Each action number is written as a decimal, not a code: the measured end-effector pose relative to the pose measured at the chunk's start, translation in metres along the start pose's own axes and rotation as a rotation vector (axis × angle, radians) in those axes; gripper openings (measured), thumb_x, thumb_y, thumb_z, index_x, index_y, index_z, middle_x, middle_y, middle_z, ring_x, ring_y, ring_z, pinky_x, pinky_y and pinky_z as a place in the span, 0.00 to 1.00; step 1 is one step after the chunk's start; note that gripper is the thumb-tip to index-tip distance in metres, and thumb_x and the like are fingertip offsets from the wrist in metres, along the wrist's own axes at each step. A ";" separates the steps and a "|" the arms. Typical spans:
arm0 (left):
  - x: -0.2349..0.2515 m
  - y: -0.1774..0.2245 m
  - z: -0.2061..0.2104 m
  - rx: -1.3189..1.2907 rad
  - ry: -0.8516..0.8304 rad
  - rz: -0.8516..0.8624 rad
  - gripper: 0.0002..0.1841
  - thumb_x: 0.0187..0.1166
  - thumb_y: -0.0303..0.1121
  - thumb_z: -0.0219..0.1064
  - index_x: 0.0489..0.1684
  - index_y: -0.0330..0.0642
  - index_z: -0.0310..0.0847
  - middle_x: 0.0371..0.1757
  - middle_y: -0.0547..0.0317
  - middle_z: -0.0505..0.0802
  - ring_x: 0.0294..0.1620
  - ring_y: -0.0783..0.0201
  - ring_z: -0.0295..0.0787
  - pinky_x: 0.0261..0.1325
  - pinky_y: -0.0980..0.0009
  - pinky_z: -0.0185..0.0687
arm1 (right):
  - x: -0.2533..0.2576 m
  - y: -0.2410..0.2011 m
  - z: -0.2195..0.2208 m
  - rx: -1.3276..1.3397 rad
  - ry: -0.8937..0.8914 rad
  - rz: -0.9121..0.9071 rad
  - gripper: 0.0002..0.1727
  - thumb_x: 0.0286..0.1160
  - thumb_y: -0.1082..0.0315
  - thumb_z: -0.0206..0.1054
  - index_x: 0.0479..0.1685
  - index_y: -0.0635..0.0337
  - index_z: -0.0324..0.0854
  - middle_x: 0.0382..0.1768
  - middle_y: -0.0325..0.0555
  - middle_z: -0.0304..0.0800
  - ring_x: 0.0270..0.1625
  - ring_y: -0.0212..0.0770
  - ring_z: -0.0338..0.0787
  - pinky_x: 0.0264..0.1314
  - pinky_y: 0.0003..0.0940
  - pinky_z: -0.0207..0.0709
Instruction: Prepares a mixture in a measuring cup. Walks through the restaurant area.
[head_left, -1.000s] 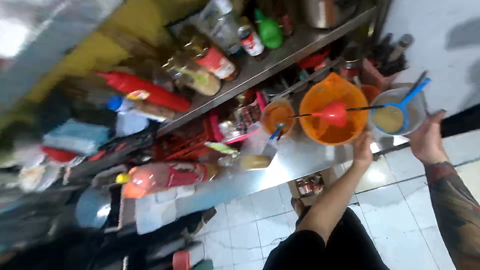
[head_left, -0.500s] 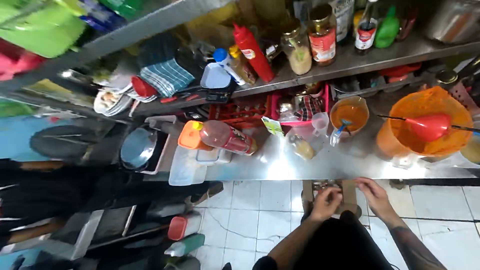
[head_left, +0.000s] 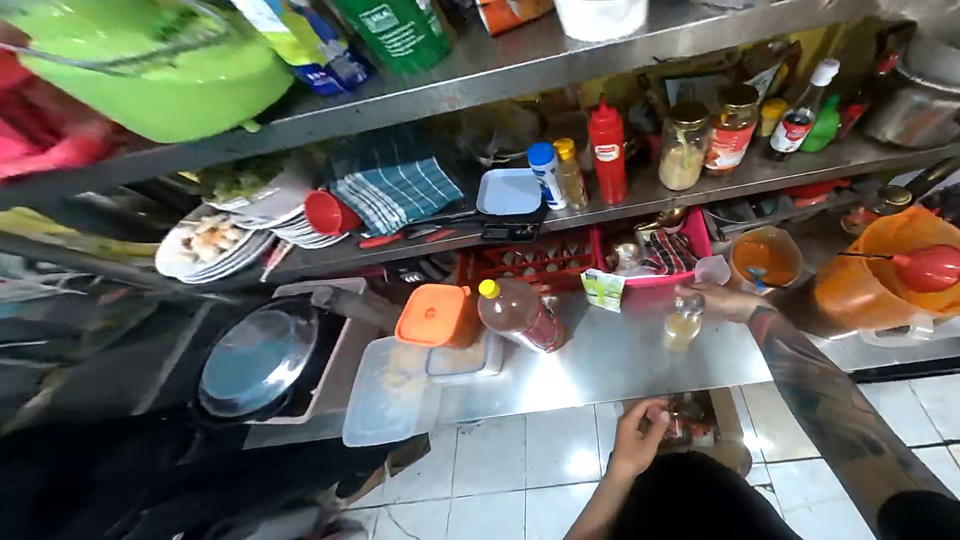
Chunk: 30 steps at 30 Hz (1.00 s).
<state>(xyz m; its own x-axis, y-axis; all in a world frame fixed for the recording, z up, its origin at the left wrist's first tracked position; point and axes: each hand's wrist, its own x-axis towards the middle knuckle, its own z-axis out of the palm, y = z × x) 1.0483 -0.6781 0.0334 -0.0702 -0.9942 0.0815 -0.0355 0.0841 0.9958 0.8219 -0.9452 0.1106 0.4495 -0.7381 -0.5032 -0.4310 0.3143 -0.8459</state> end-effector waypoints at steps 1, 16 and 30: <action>-0.006 -0.003 -0.013 -0.003 0.009 -0.007 0.14 0.83 0.34 0.67 0.58 0.35 0.88 0.42 0.57 0.94 0.42 0.67 0.91 0.53 0.66 0.90 | -0.001 -0.003 0.001 0.006 -0.009 0.025 0.30 0.89 0.42 0.55 0.73 0.57 0.80 0.62 0.47 0.89 0.64 0.39 0.87 0.71 0.42 0.79; 0.008 -0.004 -0.075 -0.053 0.025 -0.029 0.14 0.86 0.34 0.64 0.60 0.34 0.86 0.39 0.57 0.92 0.39 0.65 0.90 0.48 0.65 0.90 | -0.060 -0.062 -0.001 -0.139 0.020 -0.375 0.21 0.82 0.71 0.65 0.74 0.60 0.80 0.61 0.48 0.91 0.59 0.40 0.91 0.65 0.38 0.86; 0.082 0.017 -0.038 -0.004 -0.127 0.096 0.13 0.86 0.34 0.63 0.55 0.35 0.89 0.39 0.58 0.94 0.40 0.67 0.91 0.50 0.67 0.89 | -0.070 -0.003 0.012 -0.597 0.294 -0.746 0.19 0.85 0.59 0.65 0.71 0.45 0.88 0.82 0.38 0.78 0.82 0.35 0.77 0.85 0.39 0.73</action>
<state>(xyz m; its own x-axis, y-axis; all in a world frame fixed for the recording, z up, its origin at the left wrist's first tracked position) 1.0797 -0.7606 0.0587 -0.1984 -0.9652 0.1704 -0.0187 0.1776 0.9839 0.8011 -0.8868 0.1460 0.5889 -0.7677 0.2526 -0.4760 -0.5821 -0.6593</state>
